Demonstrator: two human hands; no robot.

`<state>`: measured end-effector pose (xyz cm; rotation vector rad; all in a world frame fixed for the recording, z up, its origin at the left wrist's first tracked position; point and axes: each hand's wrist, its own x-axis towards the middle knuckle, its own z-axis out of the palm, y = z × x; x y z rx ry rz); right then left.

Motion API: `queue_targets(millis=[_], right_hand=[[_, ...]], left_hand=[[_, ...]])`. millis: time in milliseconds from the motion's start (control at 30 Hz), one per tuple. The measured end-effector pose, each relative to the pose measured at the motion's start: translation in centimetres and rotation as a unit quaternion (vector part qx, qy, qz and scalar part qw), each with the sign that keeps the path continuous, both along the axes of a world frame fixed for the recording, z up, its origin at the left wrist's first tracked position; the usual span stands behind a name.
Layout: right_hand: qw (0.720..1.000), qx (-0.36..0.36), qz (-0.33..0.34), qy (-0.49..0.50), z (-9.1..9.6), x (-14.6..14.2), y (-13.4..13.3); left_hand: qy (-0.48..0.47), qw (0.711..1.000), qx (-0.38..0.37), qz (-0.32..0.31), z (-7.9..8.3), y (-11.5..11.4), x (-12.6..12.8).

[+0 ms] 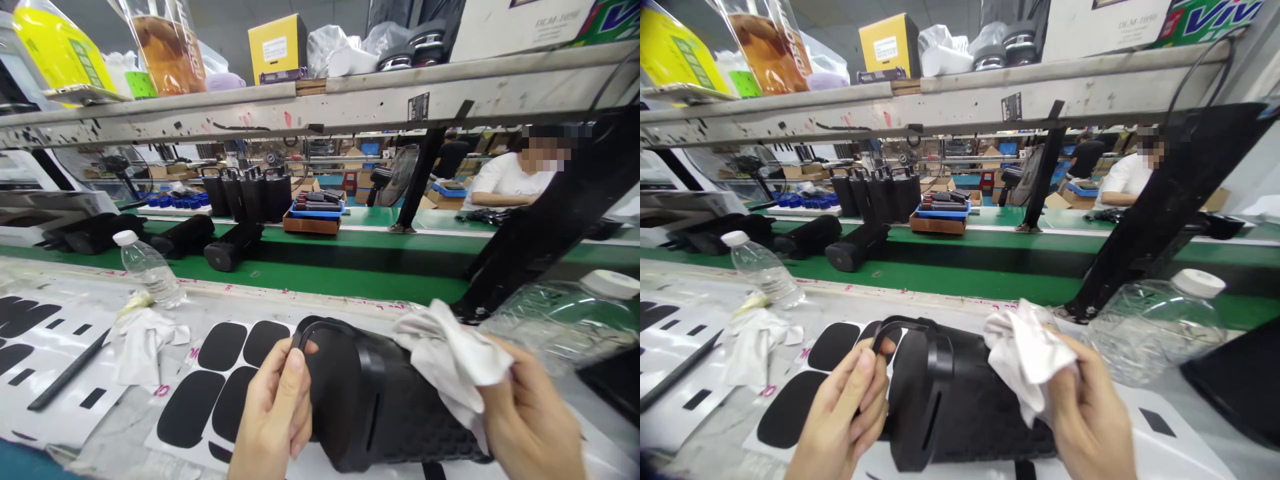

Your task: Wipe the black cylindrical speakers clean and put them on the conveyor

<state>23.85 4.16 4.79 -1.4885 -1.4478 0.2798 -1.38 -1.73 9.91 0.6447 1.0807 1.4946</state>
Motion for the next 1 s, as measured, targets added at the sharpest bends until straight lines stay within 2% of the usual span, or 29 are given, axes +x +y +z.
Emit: queue_targets(millis=[67,133,233,300,367,400,433,533,633,700,767,800,867,933,1000], right_hand=[[0.997,-0.008,0.063,0.034,1.5,-2.7,-0.2],[0.995,0.015,0.092,0.042,2.9,-4.0,-0.5],[0.986,0.120,0.114,-0.038,4.2,-5.0,-1.6],[0.945,0.213,0.196,-0.152,4.5,-6.1,-2.3],[0.884,0.297,0.267,-0.242,4.3,-7.4,-2.7],[0.866,0.318,0.278,-0.268,3.9,-7.9,-2.7],[0.862,0.323,0.270,-0.282,3.3,-8.1,-2.4],[0.895,0.263,0.211,-0.294,1.0,-6.5,-1.1],[0.933,0.190,0.126,-0.277,-1.4,-2.0,0.2],[0.973,0.102,0.065,-0.196,-2.3,1.4,0.6],[0.998,-0.004,-0.021,-0.053,-2.6,4.1,0.5],[0.996,-0.044,-0.067,0.026,-2.7,5.1,0.4],[0.972,-0.103,-0.118,0.174,-2.8,6.0,0.0],[0.935,-0.161,-0.097,0.301,-2.7,5.8,-0.5],[0.889,-0.240,-0.027,0.389,-2.5,4.6,-0.9]], left_hand=[[0.002,1.000,-0.010,0.001,0.1,-0.2,0.2],[0.005,1.000,-0.016,0.003,0.1,-0.4,0.4],[0.007,1.000,-0.021,0.007,0.2,-0.6,0.6],[0.006,1.000,-0.025,0.018,0.3,-0.6,0.7],[0.001,0.999,-0.036,0.036,0.2,-0.4,0.6],[-0.001,0.998,-0.038,0.044,0.0,-0.2,0.4],[-0.003,0.998,-0.038,0.053,-0.3,0.0,0.1],[-0.007,0.997,-0.024,0.079,-2.0,1.3,-1.5],[-0.035,0.994,-0.038,0.097,-4.3,2.8,-3.4],[-0.062,0.992,-0.052,0.101,-5.5,3.4,-4.3],[-0.085,0.989,-0.066,0.105,-6.2,3.7,-4.8],[-0.096,0.987,-0.075,0.108,-6.4,3.8,-4.9],[-0.113,0.982,-0.097,0.119,-6.5,3.9,-4.9],[-0.126,0.976,-0.122,0.131,-6.5,4.0,-4.9],[-0.139,0.970,-0.141,0.140,-6.6,4.0,-4.9]])
